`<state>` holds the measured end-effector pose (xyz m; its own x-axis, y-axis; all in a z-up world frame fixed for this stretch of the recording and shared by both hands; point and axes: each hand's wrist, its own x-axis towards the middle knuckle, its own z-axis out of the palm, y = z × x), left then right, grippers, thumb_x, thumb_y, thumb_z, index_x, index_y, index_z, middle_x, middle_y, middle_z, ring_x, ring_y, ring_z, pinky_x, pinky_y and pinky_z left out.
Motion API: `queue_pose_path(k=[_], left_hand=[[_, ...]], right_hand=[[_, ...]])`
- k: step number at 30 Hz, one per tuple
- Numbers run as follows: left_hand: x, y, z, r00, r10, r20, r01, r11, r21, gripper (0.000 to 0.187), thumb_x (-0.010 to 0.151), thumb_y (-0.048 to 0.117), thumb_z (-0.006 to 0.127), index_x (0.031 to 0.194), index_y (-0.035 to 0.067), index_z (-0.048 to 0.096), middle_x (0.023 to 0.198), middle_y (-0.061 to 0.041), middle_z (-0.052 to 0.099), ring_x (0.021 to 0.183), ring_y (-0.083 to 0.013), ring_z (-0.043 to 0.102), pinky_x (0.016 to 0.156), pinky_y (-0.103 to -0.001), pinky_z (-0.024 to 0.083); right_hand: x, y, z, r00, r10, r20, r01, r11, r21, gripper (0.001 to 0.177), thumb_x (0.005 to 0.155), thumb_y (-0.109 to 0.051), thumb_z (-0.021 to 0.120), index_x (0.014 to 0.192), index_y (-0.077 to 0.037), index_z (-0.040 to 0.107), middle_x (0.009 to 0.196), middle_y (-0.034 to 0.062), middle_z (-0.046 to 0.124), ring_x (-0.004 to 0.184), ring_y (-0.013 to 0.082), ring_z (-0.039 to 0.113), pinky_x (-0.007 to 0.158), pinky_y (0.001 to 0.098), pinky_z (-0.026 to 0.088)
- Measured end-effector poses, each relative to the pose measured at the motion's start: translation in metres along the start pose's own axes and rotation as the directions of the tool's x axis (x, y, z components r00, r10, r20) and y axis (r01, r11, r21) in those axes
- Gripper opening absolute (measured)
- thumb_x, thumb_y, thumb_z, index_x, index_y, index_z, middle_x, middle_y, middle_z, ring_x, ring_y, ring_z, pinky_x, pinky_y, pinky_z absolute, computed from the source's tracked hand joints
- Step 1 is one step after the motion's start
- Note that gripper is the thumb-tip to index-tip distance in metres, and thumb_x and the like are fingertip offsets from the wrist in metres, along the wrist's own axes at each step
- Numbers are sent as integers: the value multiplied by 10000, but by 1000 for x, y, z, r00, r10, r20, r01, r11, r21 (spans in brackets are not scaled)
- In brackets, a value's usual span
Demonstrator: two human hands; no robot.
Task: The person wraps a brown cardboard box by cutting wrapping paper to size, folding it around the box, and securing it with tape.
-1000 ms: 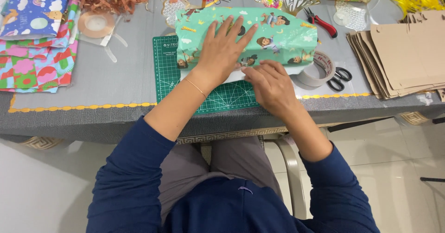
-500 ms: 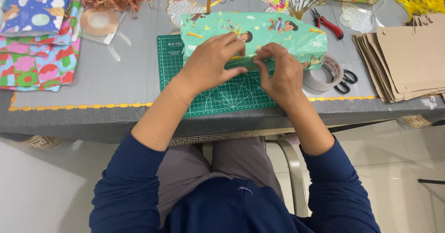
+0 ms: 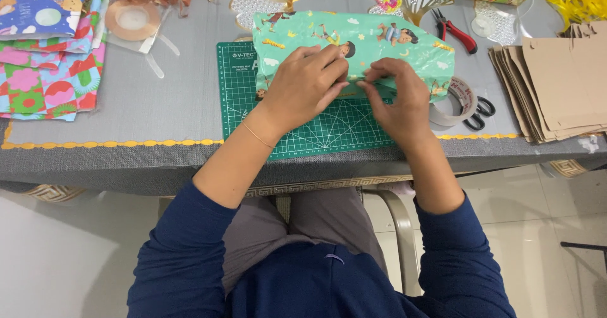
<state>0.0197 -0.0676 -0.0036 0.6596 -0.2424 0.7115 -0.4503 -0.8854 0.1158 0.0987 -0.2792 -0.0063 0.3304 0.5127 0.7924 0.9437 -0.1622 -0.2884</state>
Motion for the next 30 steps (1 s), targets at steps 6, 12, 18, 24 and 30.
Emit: queue_pose_path(k=[6, 12, 18, 24, 30], left_hand=[[-3, -5, 7, 999, -21, -31, 20, 999, -37, 183, 918, 213, 779, 981, 156, 617, 969, 58, 546, 853, -173, 732, 972, -384, 519], [0, 1, -1, 999, -23, -43, 20, 999, -49, 189, 908, 190, 785, 964, 152, 609, 948, 50, 525, 829, -171, 726, 948, -368, 519], [-3, -3, 2, 999, -29, -42, 26, 997, -77, 169, 916, 179, 771, 949, 146, 608, 950, 41, 533, 834, -182, 721, 957, -367, 512], [-3, -2, 3, 999, -39, -34, 36, 996, -81, 170, 906, 174, 780, 968, 141, 626, 956, 32, 542, 850, -179, 716, 954, -371, 515], [-3, -3, 4, 999, -39, -34, 36, 996, -81, 169, 907, 165, 781, 989, 128, 639, 954, 21, 552, 859, -190, 713, 944, -379, 524]], right_hand=[[22, -37, -40, 966, 166, 199, -205, 959, 198, 308, 941, -41, 832, 1176, -27, 633, 1257, 123, 497, 1251, 392, 589, 1055, 533, 495], [28, -48, -37, 908, 249, 337, -318, 933, 170, 179, 930, 35, 773, 1065, -15, 665, 1309, 159, 483, 1253, 437, 599, 1095, 578, 450], [33, -45, -24, 905, 280, 321, -301, 953, 17, 206, 912, 40, 790, 1055, -54, 674, 1274, 116, 518, 1145, 374, 602, 1045, 523, 417], [29, -37, -17, 915, 291, 280, -299, 954, -14, 195, 945, 32, 775, 1060, -87, 672, 1234, 76, 544, 1066, 318, 608, 986, 458, 405], [26, -31, -9, 936, 272, 224, -269, 962, -44, 202, 968, 13, 773, 1057, -125, 655, 1190, 29, 569, 1022, 256, 607, 925, 399, 375]])
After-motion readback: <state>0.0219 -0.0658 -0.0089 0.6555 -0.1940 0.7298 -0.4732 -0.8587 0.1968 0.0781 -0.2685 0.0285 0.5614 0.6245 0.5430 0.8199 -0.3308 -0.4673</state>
